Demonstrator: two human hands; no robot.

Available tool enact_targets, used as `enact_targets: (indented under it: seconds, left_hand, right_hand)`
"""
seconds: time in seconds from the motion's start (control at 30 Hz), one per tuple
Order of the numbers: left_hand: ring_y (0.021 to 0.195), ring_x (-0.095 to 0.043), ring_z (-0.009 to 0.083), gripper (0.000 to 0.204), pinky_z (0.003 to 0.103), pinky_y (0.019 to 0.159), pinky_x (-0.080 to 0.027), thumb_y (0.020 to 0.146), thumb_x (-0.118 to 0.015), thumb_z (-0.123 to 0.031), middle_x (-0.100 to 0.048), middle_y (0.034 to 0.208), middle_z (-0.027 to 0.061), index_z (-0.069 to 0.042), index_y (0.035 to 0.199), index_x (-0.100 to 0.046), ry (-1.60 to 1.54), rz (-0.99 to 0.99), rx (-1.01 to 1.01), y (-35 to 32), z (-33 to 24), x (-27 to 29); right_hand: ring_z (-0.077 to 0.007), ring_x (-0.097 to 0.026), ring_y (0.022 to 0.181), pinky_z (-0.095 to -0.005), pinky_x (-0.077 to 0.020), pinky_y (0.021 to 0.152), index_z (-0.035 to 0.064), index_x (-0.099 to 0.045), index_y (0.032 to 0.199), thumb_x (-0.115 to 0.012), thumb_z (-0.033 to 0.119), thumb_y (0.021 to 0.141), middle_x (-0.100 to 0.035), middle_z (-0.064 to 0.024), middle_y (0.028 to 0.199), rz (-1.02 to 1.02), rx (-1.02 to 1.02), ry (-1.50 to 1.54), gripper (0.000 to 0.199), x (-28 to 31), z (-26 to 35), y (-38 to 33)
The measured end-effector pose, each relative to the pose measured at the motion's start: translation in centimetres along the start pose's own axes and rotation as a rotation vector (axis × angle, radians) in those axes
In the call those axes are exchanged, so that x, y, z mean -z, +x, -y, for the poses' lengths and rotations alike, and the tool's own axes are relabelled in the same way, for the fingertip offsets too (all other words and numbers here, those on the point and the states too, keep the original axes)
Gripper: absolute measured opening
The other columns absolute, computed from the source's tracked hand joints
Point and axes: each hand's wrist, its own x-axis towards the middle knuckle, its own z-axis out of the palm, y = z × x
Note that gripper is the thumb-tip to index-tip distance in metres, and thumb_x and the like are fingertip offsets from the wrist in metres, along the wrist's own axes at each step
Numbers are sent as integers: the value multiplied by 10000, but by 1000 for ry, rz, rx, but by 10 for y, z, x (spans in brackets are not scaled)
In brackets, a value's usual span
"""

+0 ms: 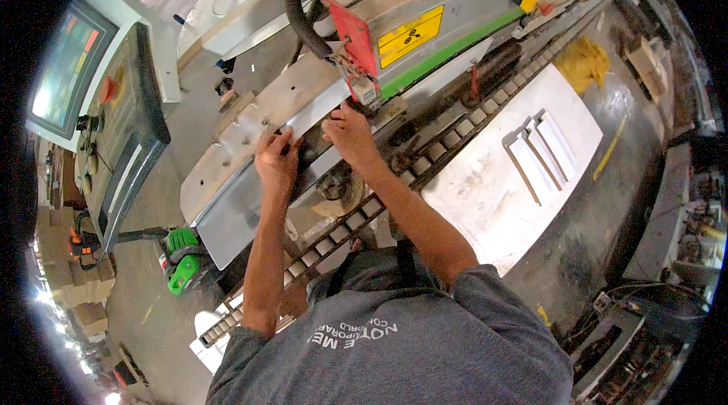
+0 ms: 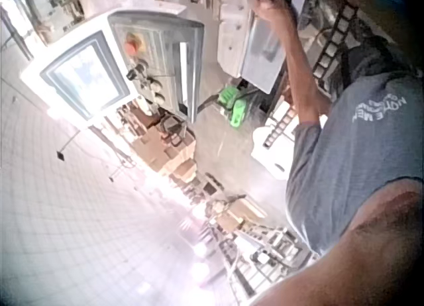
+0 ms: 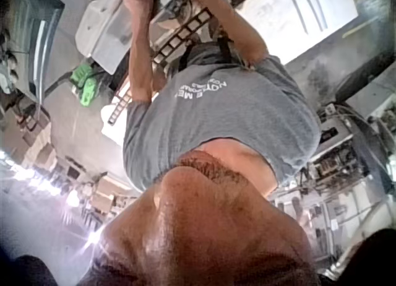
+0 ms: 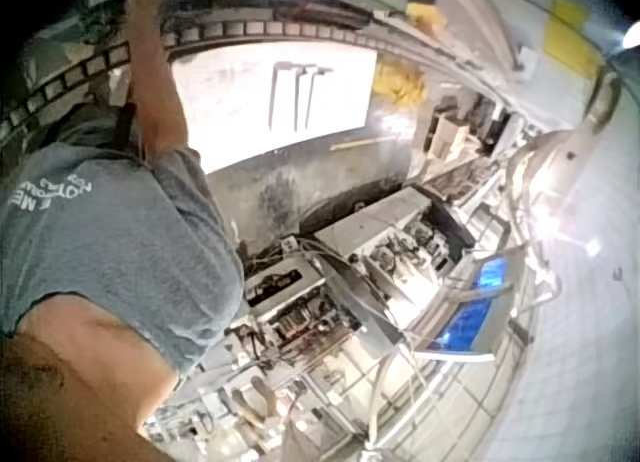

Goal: The person feeds white rectangular boards into a machine by hand one at a time and moves a stack of processed boards from a pallet to a side table.

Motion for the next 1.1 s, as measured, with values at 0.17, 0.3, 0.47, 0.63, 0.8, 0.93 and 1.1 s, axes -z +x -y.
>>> enact_targets:
  seconds: [0.17,0.3,0.47,0.63,0.8,0.93,1.1]
  left_hand:
    - [756,-612,322,243,429,698,-502,749,-813,-190,-642,777,123,-63,949,-757,-14,68,-4,29,-39,-44]
    - [750,-611,296,257,405,714,-501,777,-805,-167,-646,780,114,-72,1010,-757,-310,17,71,26,-5,-87]
    - [845,-615,299,295,393,793,-503,817,-772,-127,-660,900,124,-58,1103,-745,-134,135,-2,41,-57,-79]
    - [872,-625,308,252,403,772,-509,808,-765,-76,-668,903,126,-37,1057,-752,-104,158,-10,15,-90,-49]
    - [876,-630,311,222,408,789,-520,804,-756,-53,-685,952,133,-24,1025,-750,-145,107,6,-21,-70,-26]
    - [888,-631,263,249,407,812,-526,806,-779,-83,-692,952,115,-53,1050,-740,-237,200,187,-39,-97,15]
    - [1124,-620,270,531,398,930,-516,747,-860,-172,-646,1238,126,-80,1235,-674,-466,493,87,-63,-151,40]
  right_hand:
    - [-109,-606,860,-264,-533,730,-20,-488,1406,-627,84,964,-641,-98,1164,6,204,-44,475,39,5,-57]
    - [-89,-592,935,-272,-527,765,51,-591,1330,-639,60,956,-647,-46,1167,-37,108,-252,376,79,46,-116]
    - [-292,-643,1015,-380,-564,841,53,-581,1323,-671,84,900,-609,-192,1252,-493,224,-784,434,221,42,-147]
    - [-452,-379,1307,-525,-386,1061,-93,-368,1435,-659,123,839,-450,-273,1398,-550,-63,-1564,698,360,17,-159]
    - [-411,-404,1314,-552,-387,1047,-65,-400,1420,-694,130,838,-476,-263,1375,-524,-247,-1831,681,390,-9,-165]
    - [-381,-564,1114,-438,-492,953,-58,-536,1315,-754,142,818,-601,-243,1165,-540,63,-1433,578,336,42,-176]
    - [-199,-615,966,-367,-527,855,-39,-611,1194,-695,225,920,-641,-108,1078,-287,-41,-162,390,204,86,-176]
